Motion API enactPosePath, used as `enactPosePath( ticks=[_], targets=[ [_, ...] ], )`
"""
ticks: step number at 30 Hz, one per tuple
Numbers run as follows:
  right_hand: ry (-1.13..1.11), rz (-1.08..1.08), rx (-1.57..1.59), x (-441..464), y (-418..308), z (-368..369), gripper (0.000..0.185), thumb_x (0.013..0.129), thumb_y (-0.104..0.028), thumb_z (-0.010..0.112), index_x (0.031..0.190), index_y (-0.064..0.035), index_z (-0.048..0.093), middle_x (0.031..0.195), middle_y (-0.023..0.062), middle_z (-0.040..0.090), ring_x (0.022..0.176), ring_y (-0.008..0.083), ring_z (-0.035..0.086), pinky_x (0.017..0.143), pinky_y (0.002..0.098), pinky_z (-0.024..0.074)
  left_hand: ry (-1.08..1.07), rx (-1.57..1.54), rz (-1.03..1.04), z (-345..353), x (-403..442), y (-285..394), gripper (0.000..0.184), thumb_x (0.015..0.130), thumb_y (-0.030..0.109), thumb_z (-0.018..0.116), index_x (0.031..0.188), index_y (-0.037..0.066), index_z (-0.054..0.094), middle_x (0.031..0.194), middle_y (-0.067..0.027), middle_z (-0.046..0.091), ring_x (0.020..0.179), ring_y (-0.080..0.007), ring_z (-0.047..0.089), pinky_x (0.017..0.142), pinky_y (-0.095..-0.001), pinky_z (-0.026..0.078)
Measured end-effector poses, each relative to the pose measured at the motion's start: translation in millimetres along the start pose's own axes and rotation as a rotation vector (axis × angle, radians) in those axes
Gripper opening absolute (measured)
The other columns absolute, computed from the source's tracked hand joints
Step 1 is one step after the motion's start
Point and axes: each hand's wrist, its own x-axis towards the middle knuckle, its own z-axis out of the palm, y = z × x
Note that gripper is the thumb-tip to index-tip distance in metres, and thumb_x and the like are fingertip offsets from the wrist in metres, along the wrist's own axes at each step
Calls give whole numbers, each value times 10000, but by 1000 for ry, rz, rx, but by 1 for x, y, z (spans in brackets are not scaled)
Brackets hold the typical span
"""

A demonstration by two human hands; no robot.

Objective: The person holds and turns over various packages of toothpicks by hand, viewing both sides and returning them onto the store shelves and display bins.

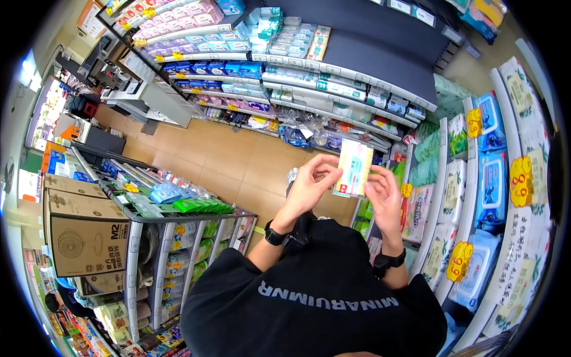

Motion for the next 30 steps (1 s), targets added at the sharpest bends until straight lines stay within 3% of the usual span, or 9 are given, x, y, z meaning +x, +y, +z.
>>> enactPosePath(
  ticks=[12, 19, 22, 26, 30],
  targets=[
    [5, 29, -47, 146, 16, 38, 381, 944, -14, 635, 1296, 8, 492, 1055, 68, 623, 971, 104, 634, 834, 230, 508, -12, 10, 33, -80, 133, 15, 264, 956, 103, 668, 1188, 1, 597, 896, -17, 706, 771, -27, 604, 661, -188, 464],
    [58, 30, -44, 267, 37, 64, 350, 944, -31, 646, 1268, 3, 518, 1040, 69, 639, 910, 102, 643, 777, 229, 513, 23, 293, 111, -137, 236, 45, 346, 918, 113, 680, 1242, -3, 638, 895, -62, 711, 754, -95, 640, 670, -258, 514],
    [89, 5, -53, 322, 56, 67, 311, 944, -51, 652, 1231, 10, 549, 1052, 80, 663, 882, 102, 640, 747, 231, 513, 51, 415, 175, -158, 285, 50, 362, 916, 107, 691, 1256, -2, 636, 920, -14, 674, 749, -55, 586, 639, -211, 471],
    [152, 31, -107, 386, 66, 78, 263, 954, -67, 640, 1199, 13, 588, 1066, 82, 683, 948, 111, 630, 789, 242, 489, -14, 380, 120, -192, 361, 31, 393, 904, 126, 689, 1269, -7, 627, 947, -29, 671, 735, -80, 623, 627, -232, 503],
    [163, -38, -125, 448, 93, 70, 286, 944, -78, 658, 1198, 29, 582, 1064, 111, 696, 890, 134, 656, 743, 259, 520, 43, 415, 173, -210, 424, 21, 309, 888, 114, 701, 1158, -23, 644, 901, -57, 709, 778, -121, 668, 659, -260, 525]
  ],
)
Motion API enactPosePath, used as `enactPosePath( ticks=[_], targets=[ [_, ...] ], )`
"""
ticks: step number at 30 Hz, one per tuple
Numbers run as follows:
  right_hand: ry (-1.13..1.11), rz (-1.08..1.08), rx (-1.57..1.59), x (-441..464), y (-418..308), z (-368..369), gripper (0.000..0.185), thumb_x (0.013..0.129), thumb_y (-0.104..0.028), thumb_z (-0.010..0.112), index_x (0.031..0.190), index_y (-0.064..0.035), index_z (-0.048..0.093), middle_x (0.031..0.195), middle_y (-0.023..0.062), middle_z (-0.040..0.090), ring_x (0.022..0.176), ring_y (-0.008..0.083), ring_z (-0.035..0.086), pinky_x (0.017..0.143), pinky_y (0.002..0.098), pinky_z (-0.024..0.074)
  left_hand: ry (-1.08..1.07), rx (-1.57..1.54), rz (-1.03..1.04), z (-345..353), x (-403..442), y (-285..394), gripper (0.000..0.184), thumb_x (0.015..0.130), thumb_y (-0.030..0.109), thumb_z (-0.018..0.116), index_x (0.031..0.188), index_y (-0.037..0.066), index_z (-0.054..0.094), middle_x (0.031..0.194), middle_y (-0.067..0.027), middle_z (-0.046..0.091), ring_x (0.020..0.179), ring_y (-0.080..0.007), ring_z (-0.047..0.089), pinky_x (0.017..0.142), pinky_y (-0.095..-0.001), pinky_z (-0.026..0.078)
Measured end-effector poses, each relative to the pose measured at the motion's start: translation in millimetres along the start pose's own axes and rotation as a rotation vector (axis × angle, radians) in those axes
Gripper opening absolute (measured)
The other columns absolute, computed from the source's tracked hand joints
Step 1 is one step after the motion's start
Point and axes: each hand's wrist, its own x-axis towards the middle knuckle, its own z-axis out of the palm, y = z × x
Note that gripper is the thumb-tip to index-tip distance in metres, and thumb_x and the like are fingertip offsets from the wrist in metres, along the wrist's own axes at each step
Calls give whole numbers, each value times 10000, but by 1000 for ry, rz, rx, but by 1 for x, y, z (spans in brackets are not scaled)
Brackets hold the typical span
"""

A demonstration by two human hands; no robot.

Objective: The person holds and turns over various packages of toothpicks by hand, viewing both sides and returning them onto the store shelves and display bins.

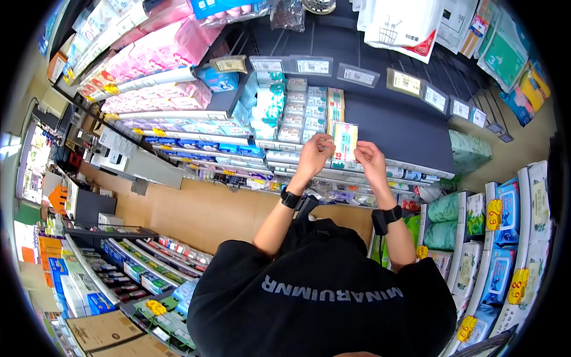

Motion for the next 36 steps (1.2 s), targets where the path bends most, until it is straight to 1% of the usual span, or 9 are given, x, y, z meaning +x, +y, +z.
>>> enactPosePath(
  ticks=[5, 19, 24, 26, 29, 31, 32, 34, 36],
  targets=[
    [64, 14, -66, 70, 40, 3, 260, 932, -65, 663, 1161, 45, 609, 1006, 117, 711, 861, 130, 654, 738, 263, 520, -36, 175, -12, -5, 55, -16, 336, 838, 172, 731, 1119, 6, 652, 962, -125, 730, 821, -276, 728, 742, -376, 557],
    [81, 89, -180, 165, 97, 0, 225, 937, -65, 649, 1141, 30, 635, 997, 105, 719, 868, 147, 665, 750, 286, 537, -80, 195, 23, -7, 108, -40, 392, 884, 164, 690, 1234, 16, 594, 1111, -141, 705, 897, -298, 713, 812, -389, 550],
    [164, -30, -517, 168, 91, 3, 191, 904, -106, 684, 1050, 17, 682, 923, 96, 742, 822, 148, 700, 743, 280, 554, -249, 113, 57, -45, 60, 33, 243, 951, 114, 632, 1154, -19, 636, 1075, -116, 705, 928, -189, 692, 806, -291, 543],
    [222, -56, -624, 163, 79, 10, 204, 873, -157, 717, 1003, 0, 698, 870, 91, 744, 798, 163, 717, 747, 284, 561, -255, 47, 194, -66, 28, 86, 190, 936, 84, 645, 1107, 2, 659, 982, -72, 719, 772, -131, 653, 697, -277, 515],
    [221, -75, -652, 163, 86, 8, 214, 860, -185, 726, 995, -20, 697, 880, 106, 739, 808, 199, 723, 759, 307, 563, -117, -150, 294, -113, -37, 178, 140, 891, -7, 665, 1029, 0, 688, 941, -81, 722, 772, -127, 642, 719, -261, 497],
    [218, -72, -670, 162, 89, 6, 220, 860, -185, 724, 1000, -17, 694, 882, 111, 738, 808, 209, 723, 760, 314, 563, 52, -188, 725, -146, -69, 220, 73, 876, -14, 628, 902, 26, 684, 888, -127, 701, 693, -208, 638, 643, -289, 499],
    [291, -96, -700, 159, 86, 8, 230, 858, -183, 721, 993, -1, 684, 882, 135, 735, 810, 235, 726, 751, 330, 563, 173, -406, 789, -146, -84, 240, 44, 864, 27, 650, 823, 43, 654, 727, -58, 644, 629, -186, 610, 566, -293, 473],
    [353, -117, -735, 150, 86, 9, 240, 856, -182, 719, 987, 15, 674, 881, 158, 733, 812, 262, 728, 742, 347, 563, 9, -546, 1047, -161, -94, 272, 86, 887, 156, 610, 910, 73, 614, 882, -36, 557, 665, -135, 513, 597, -303, 428],
    [350, -44, -742, 144, 83, 11, 272, 856, -203, 711, 1002, 22, 663, 903, 167, 734, 833, 287, 728, 757, 364, 563, 59, -604, 1107, -158, -103, 285, 85, 878, 174, 615, 903, 93, 620, 899, -18, 556, 709, -124, 511, 623, -295, 401]
  ],
)
